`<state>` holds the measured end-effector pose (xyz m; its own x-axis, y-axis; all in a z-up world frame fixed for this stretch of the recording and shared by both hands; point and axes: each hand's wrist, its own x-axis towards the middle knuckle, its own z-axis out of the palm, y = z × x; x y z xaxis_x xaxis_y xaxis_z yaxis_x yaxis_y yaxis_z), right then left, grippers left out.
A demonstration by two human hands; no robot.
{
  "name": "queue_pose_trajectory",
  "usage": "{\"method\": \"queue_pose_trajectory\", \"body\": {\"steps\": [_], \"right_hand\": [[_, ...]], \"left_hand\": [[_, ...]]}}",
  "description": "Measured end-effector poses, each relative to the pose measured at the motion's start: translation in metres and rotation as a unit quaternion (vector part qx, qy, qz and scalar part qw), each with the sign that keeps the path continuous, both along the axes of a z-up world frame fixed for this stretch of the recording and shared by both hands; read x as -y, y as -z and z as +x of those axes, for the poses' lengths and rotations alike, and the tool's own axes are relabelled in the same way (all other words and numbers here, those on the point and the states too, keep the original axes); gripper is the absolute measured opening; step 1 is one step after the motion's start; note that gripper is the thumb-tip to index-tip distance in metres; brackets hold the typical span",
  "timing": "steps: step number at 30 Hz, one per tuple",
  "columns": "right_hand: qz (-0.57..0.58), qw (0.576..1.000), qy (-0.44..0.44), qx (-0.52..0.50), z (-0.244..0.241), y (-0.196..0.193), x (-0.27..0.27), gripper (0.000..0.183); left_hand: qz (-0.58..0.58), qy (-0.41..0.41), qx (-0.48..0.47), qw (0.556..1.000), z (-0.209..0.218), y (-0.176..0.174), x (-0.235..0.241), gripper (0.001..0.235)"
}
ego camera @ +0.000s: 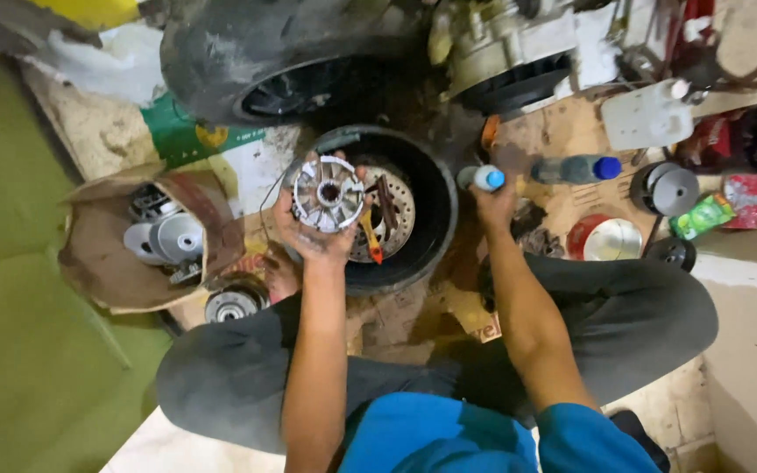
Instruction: Cleaning a motorcycle variator plate using a brush and cleaning fluid poured from a bottle.
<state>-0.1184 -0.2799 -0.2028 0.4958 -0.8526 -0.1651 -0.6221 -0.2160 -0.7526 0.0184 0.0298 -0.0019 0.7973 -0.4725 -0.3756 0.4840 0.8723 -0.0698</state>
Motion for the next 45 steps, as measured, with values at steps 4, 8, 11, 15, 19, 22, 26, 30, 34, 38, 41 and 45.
{"method": "queue_pose_trajectory", "body": {"steps": [4, 8, 11, 15, 19, 22, 26, 30, 34, 38, 41, 45], "right_hand": [[-0.023, 0.998, 0.036, 0.044, 0.026, -0.108, -0.028, 0.06], [-0.173, 0.952, -0.211, 0.139, 0.051, -0.159, -0.044, 0.025], [-0.331, 0.806, -0.477, 0.113, 0.066, -0.192, -0.113, 0.022], [-0.399, 0.7, -0.582, 0.109, 0.081, -0.207, -0.17, 0.022], [-0.39, 0.673, -0.62, 0.105, 0.102, -0.201, -0.203, 0.024], [-0.387, 0.658, -0.64, 0.088, 0.103, -0.2, -0.203, 0.027], [-0.378, 0.635, -0.671, 0.053, 0.089, -0.198, -0.182, 0.031], [-0.36, 0.593, -0.72, 0.018, 0.049, -0.198, -0.121, 0.036], [-0.17, 0.769, -0.614, 0.051, 0.042, -0.295, -0.072, 0.047], [-0.023, 0.846, -0.484, 0.223, 0.051, -0.359, -0.1, 0.03], [0.013, 0.842, -0.486, 0.233, 0.055, -0.361, -0.13, 0.03], [0.0, 0.875, -0.44, 0.202, 0.059, -0.352, -0.142, 0.018]], "left_hand": [[-0.015, -0.028, 0.033, 0.999, -0.002, 0.0, 0.0, 0.067], [-0.022, -0.008, 0.002, 1.0, 0.003, -0.009, 0.005, 0.07], [-0.006, -0.008, -0.055, 0.998, -0.005, -0.04, 0.011, 0.065], [0.026, -0.024, -0.115, 0.993, -0.012, -0.085, 0.015, 0.054], [0.027, -0.01, -0.108, 0.994, -0.021, -0.138, 0.006, 0.051], [0.021, -0.001, -0.104, 0.994, -0.022, -0.158, 0.0, 0.051], [0.041, 0.024, -0.124, 0.991, -0.008, -0.152, -0.01, 0.058], [-0.108, 0.039, 0.049, 0.992, -0.005, -0.057, -0.011, 0.072], [-0.111, 0.025, 0.065, 0.991, -0.008, -0.04, -0.005, 0.059], [-0.119, 0.033, 0.094, 0.988, -0.012, -0.023, 0.017, 0.06], [-0.018, 0.058, -0.008, 0.998, -0.018, -0.089, 0.025, 0.05], [0.07, 0.089, -0.07, 0.991, -0.023, -0.129, 0.032, 0.039]]}}
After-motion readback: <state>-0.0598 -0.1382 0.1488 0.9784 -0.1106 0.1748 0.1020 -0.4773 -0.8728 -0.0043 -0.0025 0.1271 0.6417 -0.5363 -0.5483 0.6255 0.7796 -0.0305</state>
